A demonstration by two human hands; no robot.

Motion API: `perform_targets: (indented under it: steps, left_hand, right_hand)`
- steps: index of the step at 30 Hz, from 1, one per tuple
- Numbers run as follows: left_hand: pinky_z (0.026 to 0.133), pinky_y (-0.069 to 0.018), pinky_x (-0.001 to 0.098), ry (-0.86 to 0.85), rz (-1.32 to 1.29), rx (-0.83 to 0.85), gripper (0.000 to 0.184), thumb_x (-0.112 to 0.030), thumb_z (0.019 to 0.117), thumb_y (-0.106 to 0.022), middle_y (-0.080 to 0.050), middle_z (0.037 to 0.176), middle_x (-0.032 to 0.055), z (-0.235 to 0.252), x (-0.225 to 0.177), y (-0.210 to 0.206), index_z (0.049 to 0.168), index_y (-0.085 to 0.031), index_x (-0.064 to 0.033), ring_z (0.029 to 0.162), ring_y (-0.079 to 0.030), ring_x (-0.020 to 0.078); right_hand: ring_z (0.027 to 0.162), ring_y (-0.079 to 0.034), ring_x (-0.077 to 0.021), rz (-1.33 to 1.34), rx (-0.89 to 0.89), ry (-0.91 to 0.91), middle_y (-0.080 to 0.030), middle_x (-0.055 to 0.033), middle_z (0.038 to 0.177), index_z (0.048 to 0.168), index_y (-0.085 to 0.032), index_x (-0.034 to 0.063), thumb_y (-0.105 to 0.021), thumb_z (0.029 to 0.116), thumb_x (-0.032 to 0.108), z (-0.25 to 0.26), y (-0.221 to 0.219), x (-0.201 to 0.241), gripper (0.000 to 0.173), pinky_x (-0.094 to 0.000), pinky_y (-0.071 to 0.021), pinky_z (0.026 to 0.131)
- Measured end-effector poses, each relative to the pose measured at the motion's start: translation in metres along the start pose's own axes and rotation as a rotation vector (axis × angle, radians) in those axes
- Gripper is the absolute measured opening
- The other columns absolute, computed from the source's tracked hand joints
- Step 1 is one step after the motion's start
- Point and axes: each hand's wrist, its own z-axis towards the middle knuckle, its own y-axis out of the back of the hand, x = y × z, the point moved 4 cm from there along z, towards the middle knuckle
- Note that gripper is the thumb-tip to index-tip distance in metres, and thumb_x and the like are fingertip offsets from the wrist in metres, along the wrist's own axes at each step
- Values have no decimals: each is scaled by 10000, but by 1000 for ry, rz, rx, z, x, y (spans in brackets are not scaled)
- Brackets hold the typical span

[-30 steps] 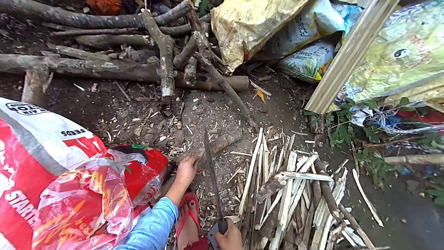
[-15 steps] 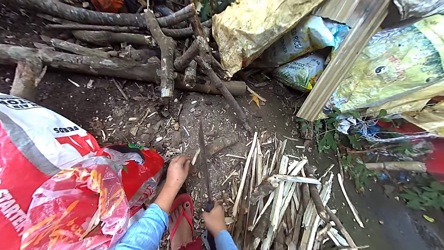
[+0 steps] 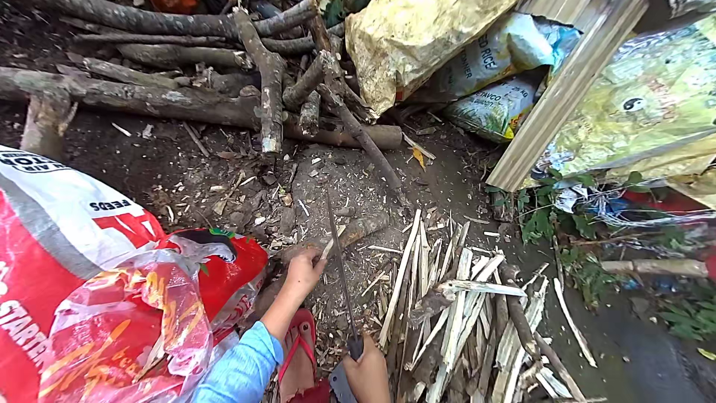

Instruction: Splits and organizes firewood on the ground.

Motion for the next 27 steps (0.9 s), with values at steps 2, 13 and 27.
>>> perform_targets:
  steps: [2,13,27]
  left_hand:
    - [958,-555,408,-134,-84,-107,290,-116,1012,-633,-712,1136,223,-23,-18,9,1233,-681,65,1004,-711,280]
    - [1053,-505,487,-75,-35,-196,374,-172,1059,-546,-635,1299,259,-23,-7,45,1344,-598,63,1176,-651,349]
    - [884,-550,317,-251,-173,-558,312,-161,1017,-521,-695,1114,190,-32,2,55,1168,-685,59,985,-681,182]
  right_hand:
    - [874,-698,-408,45,-96,84,-704,-257,921,1243,-619,-94,-732,866,128,-15,5,-4,452,-597,-540,824]
    - [1184,-667,-384,-68,95,-123,-688,-236,1244,1415,-549,17,-697,934,199,43,-31,-22,535,-578,-514,1013]
    - [726,-683,-353,191,-276,269,-687,-228,804,1161,-653,-122,-733,818,100,3,-15,-7,416,-544,-560,710]
